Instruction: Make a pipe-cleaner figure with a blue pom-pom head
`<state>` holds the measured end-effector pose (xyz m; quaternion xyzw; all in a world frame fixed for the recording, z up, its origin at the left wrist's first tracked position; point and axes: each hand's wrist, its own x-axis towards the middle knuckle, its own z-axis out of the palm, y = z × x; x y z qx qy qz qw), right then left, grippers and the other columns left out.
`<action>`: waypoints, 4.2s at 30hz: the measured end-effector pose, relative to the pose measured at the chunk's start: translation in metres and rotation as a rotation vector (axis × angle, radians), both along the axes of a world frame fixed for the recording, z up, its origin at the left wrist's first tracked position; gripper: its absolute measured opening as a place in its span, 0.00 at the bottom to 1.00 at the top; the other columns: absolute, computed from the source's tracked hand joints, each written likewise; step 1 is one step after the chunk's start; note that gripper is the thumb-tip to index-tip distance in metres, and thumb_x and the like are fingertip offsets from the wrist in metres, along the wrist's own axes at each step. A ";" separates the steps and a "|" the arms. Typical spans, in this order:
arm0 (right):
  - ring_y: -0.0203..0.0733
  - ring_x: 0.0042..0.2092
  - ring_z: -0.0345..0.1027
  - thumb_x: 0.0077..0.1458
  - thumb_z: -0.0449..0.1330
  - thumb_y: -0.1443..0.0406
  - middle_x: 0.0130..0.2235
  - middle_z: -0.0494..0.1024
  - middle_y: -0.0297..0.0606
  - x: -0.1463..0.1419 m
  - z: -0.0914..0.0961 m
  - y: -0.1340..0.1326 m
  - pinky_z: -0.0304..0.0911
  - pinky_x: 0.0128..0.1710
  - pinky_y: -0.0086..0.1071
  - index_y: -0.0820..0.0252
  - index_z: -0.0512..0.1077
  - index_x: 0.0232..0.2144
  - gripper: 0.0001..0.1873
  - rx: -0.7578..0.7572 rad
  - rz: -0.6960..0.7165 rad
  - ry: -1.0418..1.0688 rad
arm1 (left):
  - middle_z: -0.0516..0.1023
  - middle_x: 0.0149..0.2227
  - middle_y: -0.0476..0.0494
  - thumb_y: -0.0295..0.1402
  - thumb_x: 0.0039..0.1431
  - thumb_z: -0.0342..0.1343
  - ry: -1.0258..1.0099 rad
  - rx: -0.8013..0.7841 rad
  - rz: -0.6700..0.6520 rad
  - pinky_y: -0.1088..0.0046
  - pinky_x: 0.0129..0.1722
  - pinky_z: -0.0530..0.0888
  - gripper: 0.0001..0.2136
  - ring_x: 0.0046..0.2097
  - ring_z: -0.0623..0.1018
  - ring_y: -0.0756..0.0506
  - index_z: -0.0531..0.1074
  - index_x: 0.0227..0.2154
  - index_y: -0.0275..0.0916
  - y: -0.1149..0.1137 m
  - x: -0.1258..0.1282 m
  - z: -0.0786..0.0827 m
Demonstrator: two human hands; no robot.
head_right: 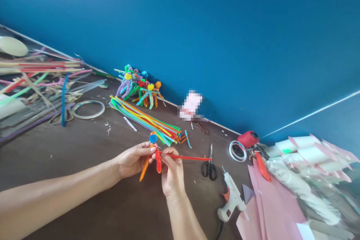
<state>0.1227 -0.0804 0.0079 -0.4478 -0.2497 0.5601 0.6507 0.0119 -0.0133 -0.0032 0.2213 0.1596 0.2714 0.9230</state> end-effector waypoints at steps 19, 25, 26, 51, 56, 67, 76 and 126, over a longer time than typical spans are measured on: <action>0.40 0.25 0.65 0.51 0.53 0.56 0.23 0.73 0.38 -0.018 -0.013 -0.001 0.59 0.24 0.31 0.60 0.74 0.34 0.16 0.075 -0.151 -0.684 | 0.72 0.23 0.51 0.32 0.42 0.61 0.360 0.358 0.550 0.78 0.26 0.69 0.08 0.24 0.71 0.53 0.68 0.24 0.35 -0.013 0.005 0.009; 0.32 0.21 0.57 0.49 0.56 0.58 0.18 0.66 0.31 -0.012 -0.016 0.000 0.53 0.19 0.25 0.62 0.72 0.24 0.13 0.047 -0.259 -0.349 | 0.70 0.29 0.47 0.32 0.46 0.59 0.298 0.677 0.358 0.75 0.34 0.69 0.08 0.32 0.71 0.50 0.69 0.29 0.34 -0.010 -0.001 0.011; 0.30 0.20 0.55 0.49 0.56 0.58 0.18 0.65 0.30 -0.009 -0.016 0.000 0.52 0.18 0.24 0.63 0.71 0.23 0.13 0.055 -0.252 -0.319 | 0.70 0.30 0.46 0.32 0.47 0.58 0.287 0.727 0.326 0.74 0.35 0.69 0.08 0.34 0.70 0.49 0.69 0.30 0.34 -0.009 -0.003 0.012; 0.40 0.28 0.69 0.51 0.53 0.65 0.27 0.76 0.38 0.016 -0.007 -0.005 0.63 0.30 0.30 0.60 0.73 0.27 0.09 0.118 -0.123 -1.217 | 0.68 0.20 0.52 0.32 0.38 0.62 0.471 0.379 0.013 0.80 0.20 0.62 0.11 0.19 0.65 0.56 0.67 0.24 0.34 0.002 -0.006 0.016; 0.40 0.30 0.69 0.52 0.52 0.66 0.29 0.76 0.39 0.013 -0.004 -0.006 0.62 0.31 0.31 0.60 0.73 0.29 0.10 0.154 -0.086 -1.265 | 0.69 0.20 0.50 0.32 0.38 0.62 0.464 0.313 0.020 0.81 0.20 0.62 0.10 0.19 0.63 0.57 0.68 0.23 0.32 0.004 -0.006 0.011; 0.37 0.27 0.63 0.53 0.50 0.70 0.23 0.69 0.36 0.007 0.009 -0.011 0.54 0.32 0.31 0.60 0.71 0.30 0.09 0.289 -0.016 -1.915 | 0.67 0.18 0.54 0.32 0.42 0.56 0.790 0.798 0.236 0.80 0.17 0.61 0.07 0.17 0.65 0.55 0.64 0.21 0.35 0.007 -0.005 0.005; 0.43 0.41 0.61 0.51 0.52 0.72 0.37 0.69 0.42 0.007 0.022 -0.014 0.57 0.40 0.36 0.58 0.70 0.31 0.08 0.366 -0.112 -1.864 | 0.70 0.21 0.51 0.27 0.42 0.53 0.899 1.268 0.284 0.79 0.25 0.63 0.01 0.25 0.68 0.52 0.68 0.20 0.36 0.010 -0.013 0.009; 0.30 0.20 0.60 0.49 0.57 0.61 0.20 0.68 0.30 0.004 -0.001 -0.005 0.57 0.19 0.25 0.62 0.70 0.26 0.09 0.019 -0.047 -0.438 | 0.71 0.21 0.48 0.36 0.44 0.57 0.618 0.697 0.108 0.78 0.23 0.67 0.11 0.21 0.68 0.53 0.71 0.27 0.31 0.005 -0.007 0.006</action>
